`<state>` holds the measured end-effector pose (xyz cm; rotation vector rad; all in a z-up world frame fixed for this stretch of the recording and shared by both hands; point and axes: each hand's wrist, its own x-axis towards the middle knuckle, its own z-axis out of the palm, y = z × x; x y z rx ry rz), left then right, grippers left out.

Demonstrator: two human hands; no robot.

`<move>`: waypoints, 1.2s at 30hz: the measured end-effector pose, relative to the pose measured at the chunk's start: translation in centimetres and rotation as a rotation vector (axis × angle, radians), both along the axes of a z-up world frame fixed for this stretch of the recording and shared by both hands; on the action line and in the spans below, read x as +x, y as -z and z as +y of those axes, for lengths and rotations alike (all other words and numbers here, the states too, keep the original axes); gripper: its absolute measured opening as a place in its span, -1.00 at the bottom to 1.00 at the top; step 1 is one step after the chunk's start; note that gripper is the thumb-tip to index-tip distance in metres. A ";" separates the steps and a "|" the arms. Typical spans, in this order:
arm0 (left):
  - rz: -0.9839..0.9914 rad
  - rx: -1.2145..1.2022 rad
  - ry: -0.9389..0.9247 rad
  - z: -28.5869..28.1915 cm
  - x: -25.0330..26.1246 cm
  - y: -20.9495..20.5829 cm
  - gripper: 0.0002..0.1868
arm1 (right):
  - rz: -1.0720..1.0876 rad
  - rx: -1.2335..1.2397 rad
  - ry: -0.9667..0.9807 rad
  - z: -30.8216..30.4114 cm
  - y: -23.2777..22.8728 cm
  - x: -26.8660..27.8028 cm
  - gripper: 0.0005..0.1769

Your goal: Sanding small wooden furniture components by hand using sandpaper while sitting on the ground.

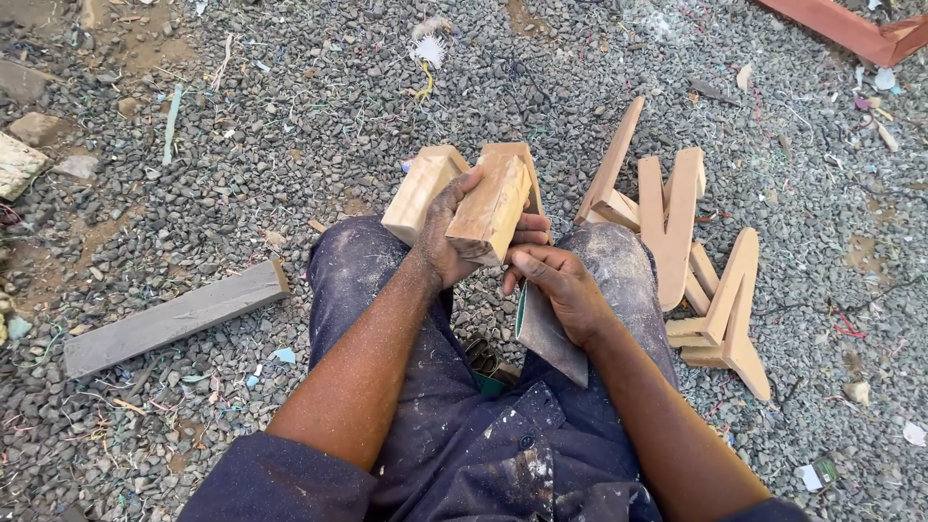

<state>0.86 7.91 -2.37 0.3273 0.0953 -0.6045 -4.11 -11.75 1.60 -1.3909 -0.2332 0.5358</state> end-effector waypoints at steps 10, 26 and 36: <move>0.004 0.088 -0.047 -0.7 -1.1 -0.4 -0.31 | 0.066 -0.033 0.159 -0.6 2.2 0.4 -0.64; -0.202 0.582 -0.279 -2.5 -2.1 1.3 -0.46 | 0.169 0.196 0.220 -0.4 1.6 0.6 -0.45; -0.156 0.565 -0.277 -2.7 -1.7 2.6 -0.62 | 0.238 0.042 0.141 0.4 1.0 0.6 -0.44</move>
